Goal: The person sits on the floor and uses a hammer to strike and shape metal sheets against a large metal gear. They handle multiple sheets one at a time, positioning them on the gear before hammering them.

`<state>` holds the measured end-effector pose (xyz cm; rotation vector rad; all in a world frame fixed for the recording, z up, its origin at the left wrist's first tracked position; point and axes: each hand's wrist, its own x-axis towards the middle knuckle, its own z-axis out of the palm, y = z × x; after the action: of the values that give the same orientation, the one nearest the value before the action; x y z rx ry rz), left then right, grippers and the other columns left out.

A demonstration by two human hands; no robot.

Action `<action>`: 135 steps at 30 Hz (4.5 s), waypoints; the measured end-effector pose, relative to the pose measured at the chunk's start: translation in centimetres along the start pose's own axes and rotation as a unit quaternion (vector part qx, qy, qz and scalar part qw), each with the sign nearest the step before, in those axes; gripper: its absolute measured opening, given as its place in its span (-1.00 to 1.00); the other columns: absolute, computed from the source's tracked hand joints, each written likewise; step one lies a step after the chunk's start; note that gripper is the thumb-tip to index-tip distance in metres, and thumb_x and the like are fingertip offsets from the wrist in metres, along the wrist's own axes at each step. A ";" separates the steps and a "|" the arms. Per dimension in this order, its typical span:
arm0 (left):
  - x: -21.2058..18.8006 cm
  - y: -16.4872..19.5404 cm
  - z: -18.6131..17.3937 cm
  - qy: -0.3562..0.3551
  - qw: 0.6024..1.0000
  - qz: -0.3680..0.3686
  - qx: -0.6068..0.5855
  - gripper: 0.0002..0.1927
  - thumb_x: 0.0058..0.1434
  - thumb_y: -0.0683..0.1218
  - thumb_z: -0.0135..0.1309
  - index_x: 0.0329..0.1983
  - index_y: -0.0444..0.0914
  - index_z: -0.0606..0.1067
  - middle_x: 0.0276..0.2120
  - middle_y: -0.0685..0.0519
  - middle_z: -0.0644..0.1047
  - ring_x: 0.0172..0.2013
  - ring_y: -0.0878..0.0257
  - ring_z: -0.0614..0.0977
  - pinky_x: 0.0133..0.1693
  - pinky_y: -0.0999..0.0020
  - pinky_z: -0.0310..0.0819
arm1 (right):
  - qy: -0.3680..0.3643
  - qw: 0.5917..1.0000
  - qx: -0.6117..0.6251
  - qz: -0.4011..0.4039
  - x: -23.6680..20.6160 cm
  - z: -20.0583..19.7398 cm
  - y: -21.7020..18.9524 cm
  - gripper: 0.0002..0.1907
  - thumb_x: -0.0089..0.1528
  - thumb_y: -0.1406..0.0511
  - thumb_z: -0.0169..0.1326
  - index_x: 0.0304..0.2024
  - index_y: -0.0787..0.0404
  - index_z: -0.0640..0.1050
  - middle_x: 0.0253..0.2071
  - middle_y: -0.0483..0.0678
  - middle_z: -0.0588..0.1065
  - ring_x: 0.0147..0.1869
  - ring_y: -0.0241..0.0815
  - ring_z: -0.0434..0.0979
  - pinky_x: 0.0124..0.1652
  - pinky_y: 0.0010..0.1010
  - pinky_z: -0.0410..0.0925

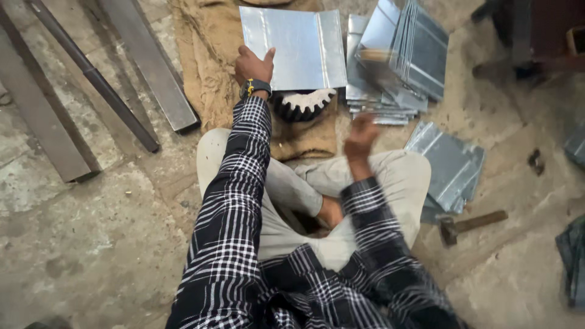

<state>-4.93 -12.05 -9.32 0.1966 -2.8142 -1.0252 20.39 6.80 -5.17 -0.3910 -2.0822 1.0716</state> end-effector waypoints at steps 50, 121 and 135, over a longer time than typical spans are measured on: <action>-0.1 1.4 -1.1 -0.008 0.999 -0.033 -0.004 -0.25 -0.03 0.32 0.37 -0.19 -0.38 0.40 -0.37 -0.30 0.61 -0.32 -0.22 0.68 -0.24 0.00 0.59 | -0.010 0.991 0.022 0.131 -2.2 -0.2 -0.1 -0.53 0.45 0.09 -0.09 -0.39 0.32 0.43 -0.60 0.07 0.36 -0.54 -0.09 0.30 -0.47 -0.19 0.18; -4.1 -0.8 -2.3 -0.031 0.998 0.012 0.053 -0.23 -0.05 0.38 0.33 -0.16 -0.35 0.42 -0.34 -0.27 0.61 -0.32 -0.22 0.66 -0.30 -0.05 0.56 | -0.082 0.982 -0.076 0.150 -3.4 0.3 -1.8 -0.60 0.45 0.20 -0.07 -0.41 0.33 0.48 -0.56 0.11 0.42 -0.48 -0.04 0.41 -0.39 -0.16 0.26; -4.7 0.0 -3.1 -0.063 0.997 -0.022 0.049 -0.23 0.00 0.38 0.32 -0.13 -0.34 0.39 -0.35 -0.25 0.61 -0.30 -0.21 0.67 -0.27 -0.07 0.56 | -0.072 0.976 -0.140 0.151 -4.3 0.6 -2.1 -0.58 0.41 0.16 -0.08 -0.37 0.38 0.50 -0.43 0.31 0.48 -0.33 0.35 0.49 -0.31 0.06 0.26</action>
<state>0.27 -13.17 -7.34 0.2115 -2.9901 -0.9397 22.95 2.75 -5.77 -0.8126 -2.3647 1.0019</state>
